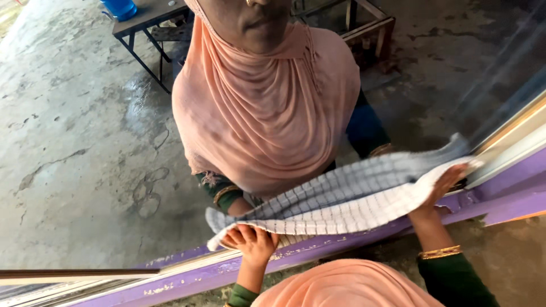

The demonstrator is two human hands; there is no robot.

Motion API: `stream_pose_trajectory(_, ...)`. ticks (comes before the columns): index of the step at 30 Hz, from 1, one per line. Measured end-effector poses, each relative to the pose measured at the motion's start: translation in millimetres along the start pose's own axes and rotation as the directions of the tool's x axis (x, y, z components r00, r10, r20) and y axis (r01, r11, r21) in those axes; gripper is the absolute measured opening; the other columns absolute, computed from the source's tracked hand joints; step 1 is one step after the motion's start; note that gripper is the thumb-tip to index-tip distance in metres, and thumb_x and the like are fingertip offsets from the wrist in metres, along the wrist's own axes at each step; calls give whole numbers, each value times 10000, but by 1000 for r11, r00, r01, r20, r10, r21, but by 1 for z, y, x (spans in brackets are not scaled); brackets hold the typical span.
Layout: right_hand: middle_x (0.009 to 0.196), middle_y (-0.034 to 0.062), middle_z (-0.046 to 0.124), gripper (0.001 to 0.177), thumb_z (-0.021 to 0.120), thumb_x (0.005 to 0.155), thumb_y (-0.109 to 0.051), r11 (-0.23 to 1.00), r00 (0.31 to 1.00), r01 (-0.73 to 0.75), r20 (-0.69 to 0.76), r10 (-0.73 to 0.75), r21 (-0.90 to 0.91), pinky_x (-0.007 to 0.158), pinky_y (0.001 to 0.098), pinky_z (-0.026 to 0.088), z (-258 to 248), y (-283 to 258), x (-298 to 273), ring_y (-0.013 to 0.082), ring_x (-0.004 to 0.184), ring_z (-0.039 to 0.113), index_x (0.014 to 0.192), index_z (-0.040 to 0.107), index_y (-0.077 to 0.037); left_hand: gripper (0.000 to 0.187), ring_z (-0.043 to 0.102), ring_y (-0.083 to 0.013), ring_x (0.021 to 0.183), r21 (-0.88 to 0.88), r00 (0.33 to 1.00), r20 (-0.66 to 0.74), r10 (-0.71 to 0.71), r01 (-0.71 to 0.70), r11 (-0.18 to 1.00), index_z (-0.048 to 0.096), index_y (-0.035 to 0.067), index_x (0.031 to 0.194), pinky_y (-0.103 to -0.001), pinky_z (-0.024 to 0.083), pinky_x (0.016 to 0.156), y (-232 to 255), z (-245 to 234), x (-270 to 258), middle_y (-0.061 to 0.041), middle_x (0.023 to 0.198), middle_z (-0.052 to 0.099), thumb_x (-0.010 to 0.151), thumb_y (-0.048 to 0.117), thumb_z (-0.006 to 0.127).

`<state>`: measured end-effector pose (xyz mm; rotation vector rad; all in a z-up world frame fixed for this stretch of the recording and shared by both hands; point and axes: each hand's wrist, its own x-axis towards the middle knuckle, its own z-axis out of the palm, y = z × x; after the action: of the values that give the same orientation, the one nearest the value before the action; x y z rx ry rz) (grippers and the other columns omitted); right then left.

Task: The person wipes a glass window using a cloth, moving the cloth in circular and side-to-side motions across the pane.

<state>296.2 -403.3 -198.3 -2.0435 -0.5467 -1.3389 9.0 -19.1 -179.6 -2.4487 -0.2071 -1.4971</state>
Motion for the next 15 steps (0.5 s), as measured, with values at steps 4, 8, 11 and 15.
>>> stream_pose_trajectory(4, 1729, 264, 15, 1001, 393, 1028, -636, 998, 996, 57, 61, -58, 27, 1331, 593, 8, 1, 18, -50, 421, 1627, 12, 1657, 34, 54, 924, -11, -524, 1578, -12, 972, 209, -105, 110, 994, 47, 185, 1679, -752, -38, 1200, 25, 18, -50, -208, 1701, 69, 982, 559, 524)
stream_pose_trajectory(8, 1719, 268, 33, 1005, 444, 1021, -633, 989, 989, 132, 58, -136, 64, 1304, 605, -27, -19, -10, -16, 431, 1613, 18, 1654, 55, 44, 776, -40, -498, 1587, -47, 980, 152, -128, 137, 989, 230, 174, 1632, -716, -46, 1227, 28, 0, -23, -223, 1719, 97, 1036, 576, 523)
stream_pose_trajectory(11, 1715, 265, 76, 1000, 477, 1018, -647, 977, 978, 208, -16, -208, 55, 1284, 625, -54, -46, -43, 78, 439, 1608, 56, 1652, 99, 27, 688, 25, -494, 1595, -85, 977, -10, -212, 211, 974, 257, 111, 1621, -712, 37, 1264, 22, -24, 54, -214, 1715, 96, 1077, 501, 416)
stream_pose_trajectory(15, 1711, 261, 119, 994, 509, 1014, -661, 949, 949, 312, -51, -310, 51, 1263, 644, -81, -67, -61, 160, 446, 1603, 94, 1650, 143, 10, 639, 68, -503, 1597, -77, 957, -73, -282, 276, 958, 207, 89, 1697, -725, 100, 1305, 27, -59, 144, -191, 1722, 90, 1165, 403, 369)
